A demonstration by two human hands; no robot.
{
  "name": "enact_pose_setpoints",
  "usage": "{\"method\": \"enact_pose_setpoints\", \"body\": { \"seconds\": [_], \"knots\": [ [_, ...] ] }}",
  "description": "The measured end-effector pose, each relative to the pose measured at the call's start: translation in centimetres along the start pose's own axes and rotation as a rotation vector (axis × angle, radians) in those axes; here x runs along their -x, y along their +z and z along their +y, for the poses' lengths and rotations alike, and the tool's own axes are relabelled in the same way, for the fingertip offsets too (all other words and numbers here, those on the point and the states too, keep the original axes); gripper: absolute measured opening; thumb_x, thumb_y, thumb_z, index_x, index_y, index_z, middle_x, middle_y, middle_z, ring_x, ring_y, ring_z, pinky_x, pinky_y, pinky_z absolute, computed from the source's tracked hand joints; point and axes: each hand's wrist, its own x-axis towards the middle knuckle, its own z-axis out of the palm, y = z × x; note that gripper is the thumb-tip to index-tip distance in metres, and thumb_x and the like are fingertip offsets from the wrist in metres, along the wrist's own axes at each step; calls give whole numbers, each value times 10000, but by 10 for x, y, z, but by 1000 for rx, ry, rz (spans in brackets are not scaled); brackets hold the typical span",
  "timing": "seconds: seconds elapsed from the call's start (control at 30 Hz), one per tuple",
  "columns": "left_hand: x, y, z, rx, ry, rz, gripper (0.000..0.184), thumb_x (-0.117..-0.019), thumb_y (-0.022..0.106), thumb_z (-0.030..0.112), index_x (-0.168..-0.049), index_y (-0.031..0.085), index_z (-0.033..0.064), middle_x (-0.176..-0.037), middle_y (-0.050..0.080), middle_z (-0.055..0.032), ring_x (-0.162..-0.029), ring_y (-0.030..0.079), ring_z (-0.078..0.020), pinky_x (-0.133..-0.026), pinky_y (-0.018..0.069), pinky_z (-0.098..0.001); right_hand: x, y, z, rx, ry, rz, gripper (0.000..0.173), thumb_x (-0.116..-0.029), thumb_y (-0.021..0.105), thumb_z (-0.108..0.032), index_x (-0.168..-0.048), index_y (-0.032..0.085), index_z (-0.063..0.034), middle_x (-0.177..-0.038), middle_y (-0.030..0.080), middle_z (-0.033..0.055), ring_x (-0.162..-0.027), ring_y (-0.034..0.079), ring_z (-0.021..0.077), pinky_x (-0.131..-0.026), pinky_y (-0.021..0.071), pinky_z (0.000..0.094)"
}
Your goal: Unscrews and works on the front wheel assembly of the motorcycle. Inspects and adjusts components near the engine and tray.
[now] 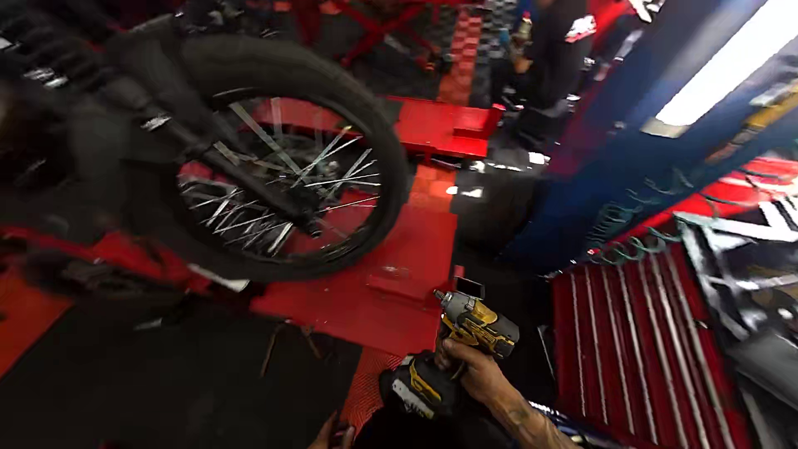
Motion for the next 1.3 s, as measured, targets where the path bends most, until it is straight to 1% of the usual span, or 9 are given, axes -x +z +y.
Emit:
{"method": "enact_pose_setpoints", "body": {
  "seconds": [0.17,0.23,0.47,0.6,0.73,0.9,1.0,1.1,1.3],
  "knots": [
    [-30,-60,-41,-118,14,47,621,-990,630,442,-1496,515,100,-1316,679,-125,-1195,667,-270,-1056,523,-537,-53,4,100,819,-183,155,435,-946,746,-256,-1253,643,33,-1144,732,112,-1071,704,167,-992,582,357],
    [-40,-86,-38,-155,12,45,606,-1003,600,461,-1503,513,130,-1343,661,-102,-1206,658,-247,-1063,521,-511,-69,7,126,1052,-199,192,557,-887,790,-268,-1274,615,93,-1162,722,156,-1099,694,168,-1024,552,343],
    [-85,-149,-3,-112,142,168,449,-1017,614,389,-1397,623,149,-1291,684,-68,-1132,688,-192,-1015,564,-460,-77,-2,164,1129,-195,207,567,-858,805,-264,-1248,627,108,-1126,733,166,-1060,707,173,-1008,553,346],
    [-118,-170,42,-131,290,241,425,-1016,625,384,-1376,644,159,-1230,705,-58,-1055,707,-182,-971,583,-473,-83,-20,165,887,9,163,570,-855,822,-252,-1304,609,26,-1165,727,98,-1077,701,146,-975,589,354],
    [-147,-179,93,10,391,239,395,-1027,617,353,-1358,645,139,-1277,697,-43,-1074,710,-159,-968,593,-441,-73,-55,169,1163,-2,112,889,-695,936,-396,-1399,557,-7,-1330,661,93,-1240,619,135,-1087,516,343],
    [-186,-177,160,336,422,261,396,-1010,648,321,-1323,659,80,-1229,716,-91,-1115,699,-194,-1018,560,-448,-51,37,89,1126,321,244,508,-905,754,-150,-1343,588,49,-1262,691,104,-1176,634,99,-1077,480,280],
    [-204,-170,195,631,341,189,377,-1013,649,337,-1278,681,71,-1162,724,-111,-1045,706,-220,-936,579,-450,-31,-44,146,1447,-131,156,651,-826,817,-436,-1277,654,5,-1183,723,125,-1106,694,168,-1014,559,368],
    [-212,-165,217,862,239,98,439,-1030,610,397,-1301,664,56,-1184,725,-123,-1050,704,-231,-898,571,-440,-19,-54,149,1612,45,177,685,-822,801,-522,-1296,657,-49,-1214,715,115,-1146,681,208,-1053,528,436],
    [-221,-153,235,1033,262,34,425,-1028,619,366,-1314,638,51,-1158,718,-132,-981,708,-214,-855,582,-394,14,-50,150,1632,164,271,598,-820,815,-367,-1312,652,-69,-1247,702,118,-1160,674,261,-1037,530,496]
  ]
}}
